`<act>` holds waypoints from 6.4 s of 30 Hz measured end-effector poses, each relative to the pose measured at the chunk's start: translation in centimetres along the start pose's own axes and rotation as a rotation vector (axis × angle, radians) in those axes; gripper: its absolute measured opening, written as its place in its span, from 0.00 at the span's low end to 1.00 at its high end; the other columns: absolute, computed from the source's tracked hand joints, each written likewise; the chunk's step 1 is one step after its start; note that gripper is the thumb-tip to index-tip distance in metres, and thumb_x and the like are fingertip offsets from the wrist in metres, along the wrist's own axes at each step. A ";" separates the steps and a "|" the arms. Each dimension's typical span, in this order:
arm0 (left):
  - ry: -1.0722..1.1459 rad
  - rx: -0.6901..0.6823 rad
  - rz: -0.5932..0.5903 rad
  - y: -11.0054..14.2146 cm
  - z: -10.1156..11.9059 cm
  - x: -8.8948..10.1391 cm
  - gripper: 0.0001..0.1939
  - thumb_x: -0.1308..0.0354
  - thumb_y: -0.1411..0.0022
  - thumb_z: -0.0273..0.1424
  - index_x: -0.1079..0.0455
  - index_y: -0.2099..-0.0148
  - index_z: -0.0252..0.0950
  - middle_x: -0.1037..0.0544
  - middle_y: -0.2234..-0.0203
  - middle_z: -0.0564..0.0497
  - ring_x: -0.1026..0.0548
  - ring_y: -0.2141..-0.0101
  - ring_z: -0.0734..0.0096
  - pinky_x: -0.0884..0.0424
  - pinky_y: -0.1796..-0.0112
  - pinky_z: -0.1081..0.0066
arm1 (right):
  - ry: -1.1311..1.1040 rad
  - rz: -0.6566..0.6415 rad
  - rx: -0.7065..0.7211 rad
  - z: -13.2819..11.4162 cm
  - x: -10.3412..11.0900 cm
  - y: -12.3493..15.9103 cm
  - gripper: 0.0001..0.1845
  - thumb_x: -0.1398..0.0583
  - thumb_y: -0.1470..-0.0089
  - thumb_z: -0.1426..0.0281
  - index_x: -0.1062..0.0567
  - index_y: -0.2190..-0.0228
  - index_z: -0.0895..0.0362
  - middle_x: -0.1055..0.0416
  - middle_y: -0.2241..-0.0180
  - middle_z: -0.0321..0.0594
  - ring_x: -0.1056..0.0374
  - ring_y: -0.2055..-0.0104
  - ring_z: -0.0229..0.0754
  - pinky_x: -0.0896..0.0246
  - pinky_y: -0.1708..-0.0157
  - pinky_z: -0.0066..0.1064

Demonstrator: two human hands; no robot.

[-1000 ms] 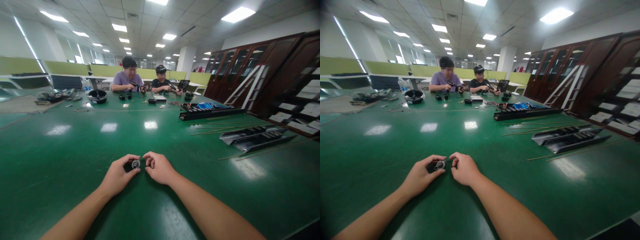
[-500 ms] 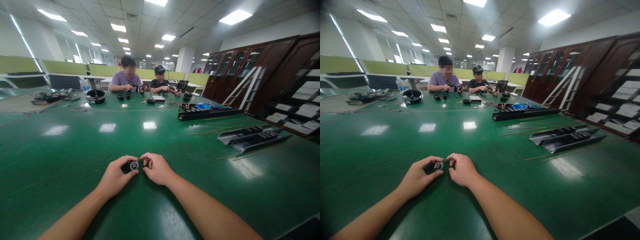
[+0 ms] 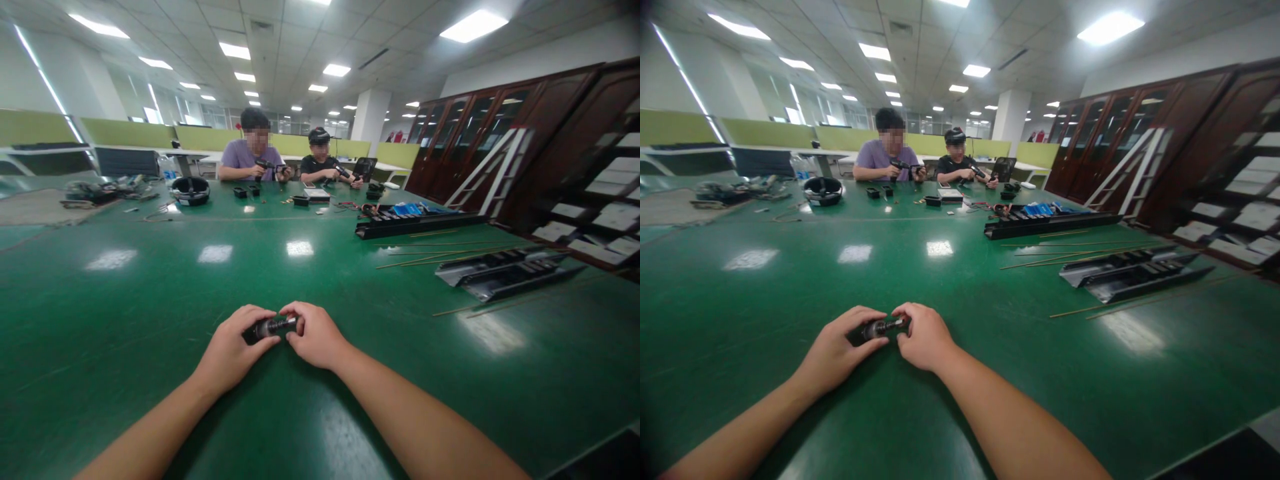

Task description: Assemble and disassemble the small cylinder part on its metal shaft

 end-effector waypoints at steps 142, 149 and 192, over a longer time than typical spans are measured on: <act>0.183 0.232 -0.019 0.0 -0.8 -0.4 0.19 0.40 0.40 0.42 0.32 0.47 0.44 0.24 0.53 0.52 0.25 0.58 0.63 0.30 0.53 0.64 | -0.181 0.153 0.053 -1.0 1.3 -0.2 0.05 0.33 0.51 0.68 0.20 0.70 0.56 0.24 0.71 0.36 0.30 0.68 0.39 0.38 0.67 0.28; 0.190 0.245 -0.012 0.0 -0.9 -0.3 0.20 0.40 0.40 0.42 0.32 0.47 0.44 0.25 0.52 0.51 0.25 0.59 0.63 0.30 0.53 0.63 | -0.175 0.158 0.042 -0.9 1.4 -0.3 0.05 0.33 0.52 0.68 0.20 0.70 0.56 0.24 0.71 0.37 0.30 0.69 0.39 0.39 0.68 0.28; 0.197 0.288 0.030 -0.2 -0.9 0.2 0.24 0.40 0.41 0.45 0.32 0.46 0.40 0.23 0.56 0.48 0.22 0.64 0.64 0.27 0.61 0.66 | -0.264 0.167 -0.087 0.3 1.9 -0.6 0.05 0.37 0.52 0.69 0.22 0.71 0.58 0.28 0.76 0.35 0.37 0.76 0.36 0.41 0.74 0.26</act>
Point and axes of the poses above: each hand's wrist, its own y-axis away from the middle knuckle, its own x-axis out of the back of the hand, z = x × y, the point moved 4 cm from there along -y, towards the middle knuckle
